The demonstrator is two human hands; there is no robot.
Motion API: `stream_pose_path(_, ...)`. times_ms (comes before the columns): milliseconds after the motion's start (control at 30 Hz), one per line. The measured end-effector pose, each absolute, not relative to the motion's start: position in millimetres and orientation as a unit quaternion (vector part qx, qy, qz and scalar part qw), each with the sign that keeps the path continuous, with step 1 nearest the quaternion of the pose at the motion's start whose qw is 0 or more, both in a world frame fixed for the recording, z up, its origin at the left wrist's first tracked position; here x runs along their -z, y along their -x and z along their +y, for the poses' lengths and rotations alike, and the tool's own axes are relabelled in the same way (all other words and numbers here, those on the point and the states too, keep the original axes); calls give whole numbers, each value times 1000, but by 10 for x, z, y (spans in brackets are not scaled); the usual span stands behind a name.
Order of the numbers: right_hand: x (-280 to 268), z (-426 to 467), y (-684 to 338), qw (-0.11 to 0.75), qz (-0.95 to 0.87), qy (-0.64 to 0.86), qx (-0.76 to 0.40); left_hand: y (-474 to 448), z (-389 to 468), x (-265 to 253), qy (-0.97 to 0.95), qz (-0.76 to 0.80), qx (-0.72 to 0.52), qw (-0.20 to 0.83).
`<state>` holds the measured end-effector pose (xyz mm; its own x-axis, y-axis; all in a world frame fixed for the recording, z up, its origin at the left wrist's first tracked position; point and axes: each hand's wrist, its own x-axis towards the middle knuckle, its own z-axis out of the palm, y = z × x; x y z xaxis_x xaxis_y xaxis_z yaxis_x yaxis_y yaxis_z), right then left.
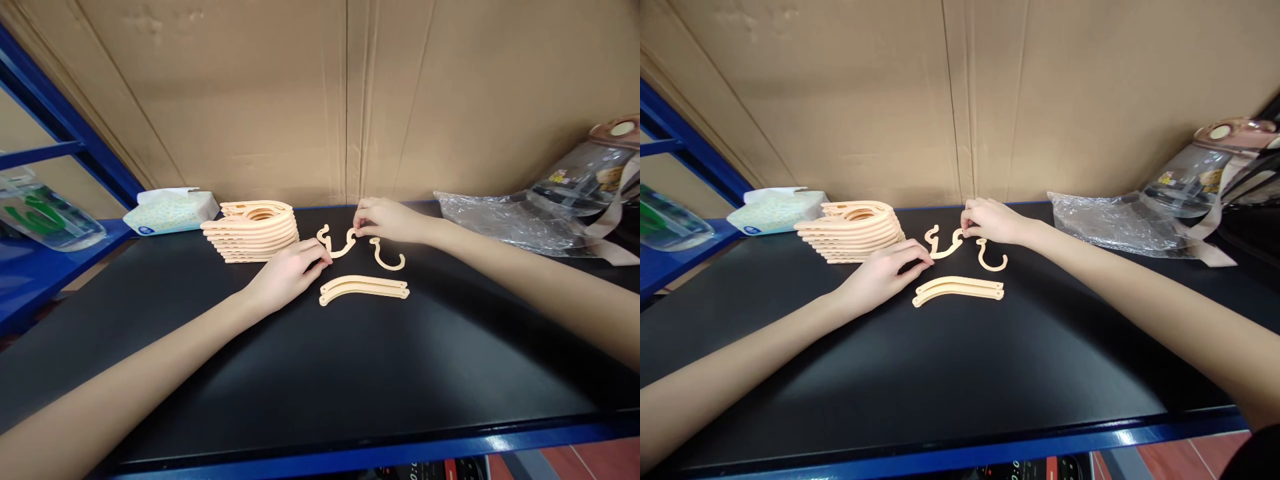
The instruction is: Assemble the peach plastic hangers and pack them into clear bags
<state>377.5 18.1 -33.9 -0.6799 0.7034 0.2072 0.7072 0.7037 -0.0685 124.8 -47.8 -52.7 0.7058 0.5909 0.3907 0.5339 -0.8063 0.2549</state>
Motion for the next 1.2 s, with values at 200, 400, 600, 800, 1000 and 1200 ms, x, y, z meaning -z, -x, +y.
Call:
stream_pose_path(200, 451, 168, -3849, 190, -902, 373, -103, -1236, -441, 573, -908, 304, -278, 82)
stream_pose_path(400, 492, 134, -3759, 213, -890, 378, -139, -1233, -440, 586, -913, 298, -266, 80)
stream_pose_path(600, 509, 94, -3722, 237, -868, 399, -174, -1230, -455, 570, -924, 298, -233, 58)
stream_pose_path(800, 529, 102, -3738, 247, -865, 400, -177, -1251, -484, 566, -922, 305, -235, 32)
stream_pose_path(1000, 466, 0, -3716, 214, -872, 410, -161, -1262, -508, 541, -911, 327, -253, 0)
stream_pose_path(1200, 393, -91, -3708, 183, -864, 426, -198, -1218, -473, 537, -908, 351, -227, -24)
